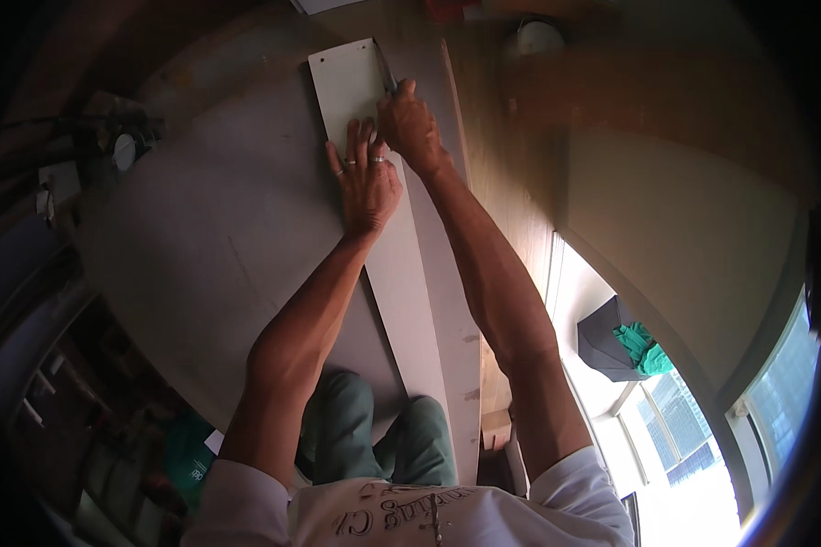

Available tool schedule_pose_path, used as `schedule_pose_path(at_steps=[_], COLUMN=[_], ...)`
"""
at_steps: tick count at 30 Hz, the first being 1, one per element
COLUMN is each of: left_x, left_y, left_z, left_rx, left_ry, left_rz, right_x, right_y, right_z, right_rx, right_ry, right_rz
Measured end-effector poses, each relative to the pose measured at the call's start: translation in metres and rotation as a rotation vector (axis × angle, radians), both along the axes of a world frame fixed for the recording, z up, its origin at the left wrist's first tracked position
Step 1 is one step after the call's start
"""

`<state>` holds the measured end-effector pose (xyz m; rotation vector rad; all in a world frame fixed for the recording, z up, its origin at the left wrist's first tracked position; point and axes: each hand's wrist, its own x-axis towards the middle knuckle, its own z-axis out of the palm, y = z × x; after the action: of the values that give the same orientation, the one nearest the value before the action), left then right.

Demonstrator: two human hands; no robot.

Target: The person uses a utility knife to cut a thin laminate panel placed on top of a larger wooden board while two other people assist by holding and moving the materials.

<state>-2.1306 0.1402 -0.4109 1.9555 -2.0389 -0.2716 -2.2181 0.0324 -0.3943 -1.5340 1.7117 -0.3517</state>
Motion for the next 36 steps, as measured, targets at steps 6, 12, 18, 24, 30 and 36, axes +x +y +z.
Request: schedule_pose_path(at_steps=[6,12,18,24,30,36], left_x=[-0.005,0.003,0.000,-0.002,-0.001,0.001], left_y=[0.000,0.001,0.002,0.000,-0.002,-0.004], left_z=[-0.010,-0.011,-0.009,-0.005,-0.003,0.003], left_rx=[0.003,-0.063,-0.082,-0.022,0.071,0.043], left_ry=[-0.029,0.025,0.014,0.022,-0.072,0.011], left_rz=[0.022,0.073,0.047,0.041,0.022,0.019], right_x=[-0.016,-0.049,-0.086,-0.054,-0.024,-0.011], right_y=[0.021,0.285,0.381,0.148,0.018,0.003], right_z=[-0.010,0.023,0.055,0.045,0.008,0.006], right_rx=[0.027,0.201,0.399,0.063,-0.117,-0.060], right_ry=[0.178,0.014,-0.031,-0.048,-0.104,-0.131], right_rz=[0.201,-0.103,-0.196,-0.182,-0.109,-0.097])
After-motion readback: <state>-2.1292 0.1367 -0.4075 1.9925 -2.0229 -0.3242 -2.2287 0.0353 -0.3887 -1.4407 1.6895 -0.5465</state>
